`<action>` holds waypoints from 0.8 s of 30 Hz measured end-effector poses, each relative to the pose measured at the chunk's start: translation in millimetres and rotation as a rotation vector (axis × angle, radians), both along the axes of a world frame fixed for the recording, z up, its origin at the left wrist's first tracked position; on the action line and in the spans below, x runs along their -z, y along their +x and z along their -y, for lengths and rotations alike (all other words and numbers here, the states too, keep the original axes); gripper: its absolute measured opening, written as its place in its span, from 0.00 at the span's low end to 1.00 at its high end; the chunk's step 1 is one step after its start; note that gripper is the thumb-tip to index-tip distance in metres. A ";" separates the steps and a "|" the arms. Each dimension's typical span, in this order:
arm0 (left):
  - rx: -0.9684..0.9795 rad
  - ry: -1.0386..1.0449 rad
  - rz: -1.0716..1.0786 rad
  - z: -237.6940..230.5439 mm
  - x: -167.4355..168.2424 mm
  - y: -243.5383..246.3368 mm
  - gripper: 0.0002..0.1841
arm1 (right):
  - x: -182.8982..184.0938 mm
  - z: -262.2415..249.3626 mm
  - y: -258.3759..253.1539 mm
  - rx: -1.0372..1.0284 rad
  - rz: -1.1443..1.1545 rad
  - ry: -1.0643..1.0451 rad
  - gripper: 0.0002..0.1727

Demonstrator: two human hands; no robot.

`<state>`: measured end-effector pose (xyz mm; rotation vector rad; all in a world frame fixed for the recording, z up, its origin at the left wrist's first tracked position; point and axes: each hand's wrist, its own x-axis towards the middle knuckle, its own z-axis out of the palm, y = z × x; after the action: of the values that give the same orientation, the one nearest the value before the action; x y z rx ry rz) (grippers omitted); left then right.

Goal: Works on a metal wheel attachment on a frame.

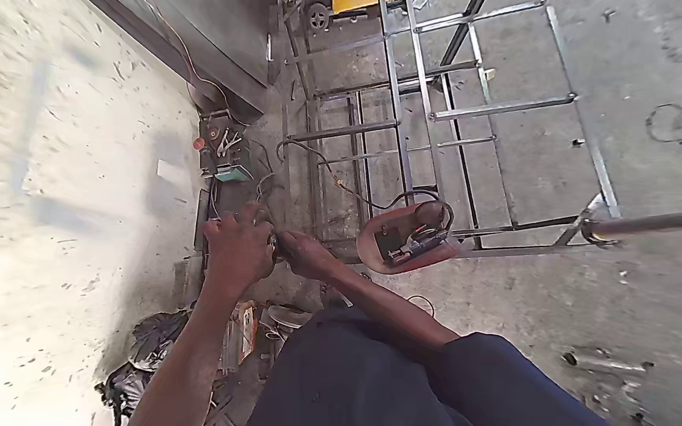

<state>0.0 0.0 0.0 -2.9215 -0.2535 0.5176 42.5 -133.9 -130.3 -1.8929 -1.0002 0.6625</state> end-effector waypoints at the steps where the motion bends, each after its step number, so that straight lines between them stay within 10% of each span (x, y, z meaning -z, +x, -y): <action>1: 0.001 0.008 0.001 -1.5 -0.2 0.6 0.16 | -0.9 -1.9 2.5 0.001 0.028 0.007 0.20; 14: 0.039 -0.001 0.024 -3.9 -1.4 -1.1 0.18 | 17.3 6.3 25.6 0.042 -0.132 0.010 0.34; 24: 0.057 0.020 0.034 2.3 1.1 -6.5 0.19 | 29.3 -12.7 4.0 0.152 -0.031 -0.020 0.18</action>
<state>-6.5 -2.3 -1.1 -2.9103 -0.1783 0.4553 46.5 -121.2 -159.6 -1.9487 -0.8230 0.6126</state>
